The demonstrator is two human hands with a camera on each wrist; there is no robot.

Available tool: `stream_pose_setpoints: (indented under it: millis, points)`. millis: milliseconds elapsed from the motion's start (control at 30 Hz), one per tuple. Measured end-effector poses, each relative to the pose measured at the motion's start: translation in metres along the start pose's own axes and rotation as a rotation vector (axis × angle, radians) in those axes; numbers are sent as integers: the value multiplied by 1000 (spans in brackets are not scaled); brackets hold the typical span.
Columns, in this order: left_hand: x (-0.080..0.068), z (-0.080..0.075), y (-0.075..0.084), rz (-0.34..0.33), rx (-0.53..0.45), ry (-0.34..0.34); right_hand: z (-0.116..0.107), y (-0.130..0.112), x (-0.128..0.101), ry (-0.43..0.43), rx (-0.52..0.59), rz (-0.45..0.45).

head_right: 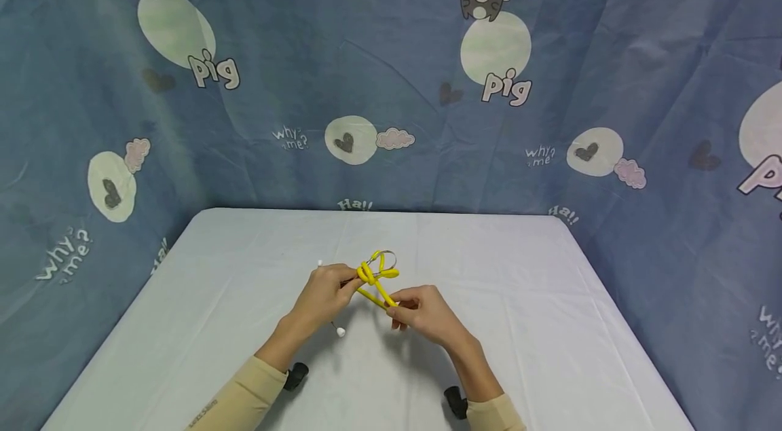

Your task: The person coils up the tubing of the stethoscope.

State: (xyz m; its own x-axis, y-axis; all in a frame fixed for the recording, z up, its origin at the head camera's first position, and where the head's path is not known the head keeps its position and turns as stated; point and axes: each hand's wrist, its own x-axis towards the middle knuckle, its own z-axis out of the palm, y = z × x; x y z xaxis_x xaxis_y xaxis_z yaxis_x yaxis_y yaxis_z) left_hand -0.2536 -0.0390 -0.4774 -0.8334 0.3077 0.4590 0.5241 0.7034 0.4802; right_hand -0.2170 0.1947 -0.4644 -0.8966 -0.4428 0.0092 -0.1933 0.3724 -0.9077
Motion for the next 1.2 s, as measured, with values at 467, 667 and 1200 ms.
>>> stream_pose_setpoints:
  millis: [467,667,1200]
  points:
    - [-5,3,-7,-24,78,-63,-15,-28,-5,-10,-193,-87]
    - [-4,2,0,12,51,-113,-21,-36,-2,105,-218,-199]
    - [-9,7,13,181,-84,-279,-19,-37,21,342,-226,-254]
